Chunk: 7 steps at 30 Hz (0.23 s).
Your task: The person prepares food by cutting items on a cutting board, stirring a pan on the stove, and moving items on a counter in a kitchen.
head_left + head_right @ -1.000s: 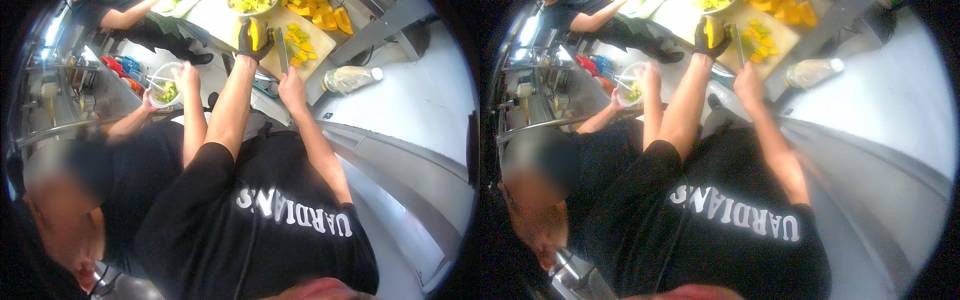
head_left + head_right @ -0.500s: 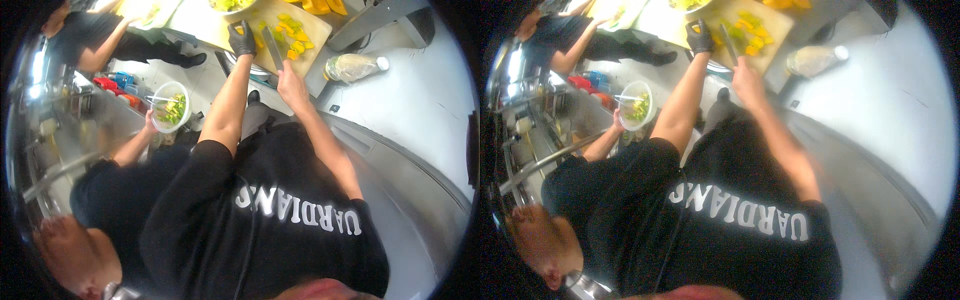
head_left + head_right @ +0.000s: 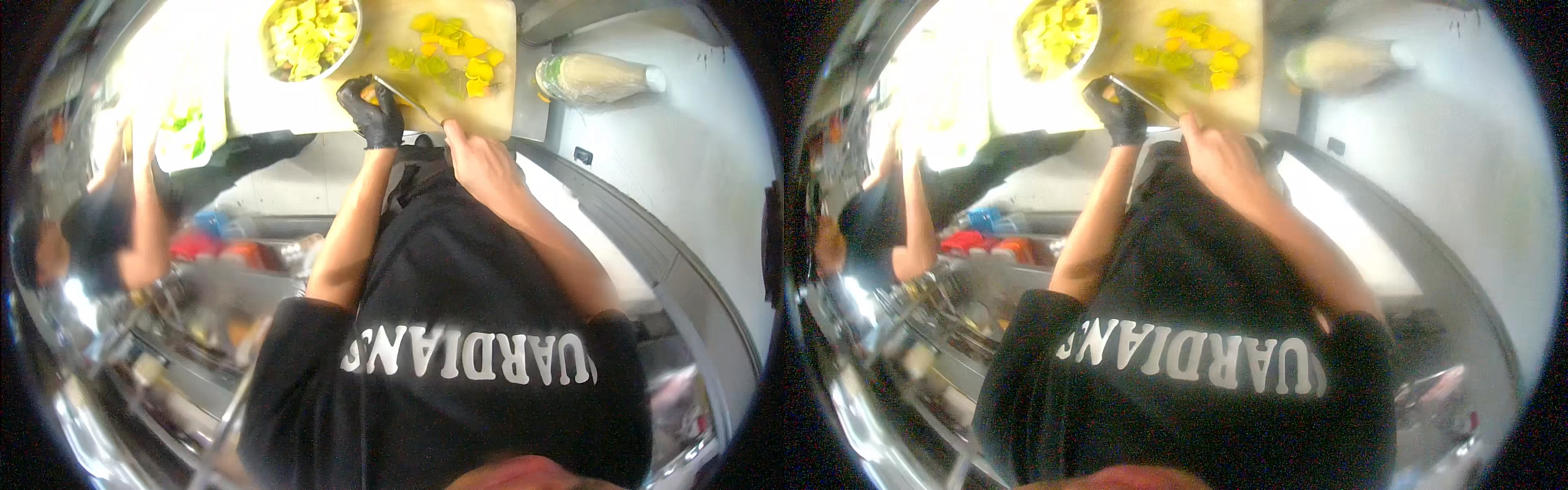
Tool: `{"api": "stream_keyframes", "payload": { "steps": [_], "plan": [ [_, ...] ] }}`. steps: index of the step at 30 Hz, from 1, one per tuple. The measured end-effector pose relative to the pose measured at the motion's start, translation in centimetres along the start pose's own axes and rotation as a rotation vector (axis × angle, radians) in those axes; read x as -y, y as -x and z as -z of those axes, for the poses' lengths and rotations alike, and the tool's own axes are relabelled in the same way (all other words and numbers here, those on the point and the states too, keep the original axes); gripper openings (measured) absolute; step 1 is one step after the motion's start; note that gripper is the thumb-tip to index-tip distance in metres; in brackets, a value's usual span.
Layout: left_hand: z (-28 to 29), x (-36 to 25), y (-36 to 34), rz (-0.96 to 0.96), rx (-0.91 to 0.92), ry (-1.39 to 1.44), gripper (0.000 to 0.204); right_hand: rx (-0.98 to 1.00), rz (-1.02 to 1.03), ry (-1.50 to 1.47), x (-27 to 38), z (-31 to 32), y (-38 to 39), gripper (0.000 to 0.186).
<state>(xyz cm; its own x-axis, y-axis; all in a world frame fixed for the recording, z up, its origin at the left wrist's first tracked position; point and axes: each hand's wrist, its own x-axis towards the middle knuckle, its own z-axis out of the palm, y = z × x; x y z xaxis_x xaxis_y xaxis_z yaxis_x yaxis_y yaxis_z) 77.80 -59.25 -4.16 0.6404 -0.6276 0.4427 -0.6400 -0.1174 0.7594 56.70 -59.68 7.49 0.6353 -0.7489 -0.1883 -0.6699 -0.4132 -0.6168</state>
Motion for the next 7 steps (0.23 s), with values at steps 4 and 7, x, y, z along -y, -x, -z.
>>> {"api": "stream_keyframes", "payload": {
  "steps": [4,7],
  "plan": [
    [-3.0,-8.0,0.2,-0.028,-0.008,-0.104,0.038,0.083,0.067,-0.014,-4.7,9.4,1.3,0.021],
    [-7.2,-10.8,-0.4,-0.042,0.024,-0.113,0.041,0.084,0.064,-0.035,-8.6,12.6,1.5,0.026]
  ]
}}
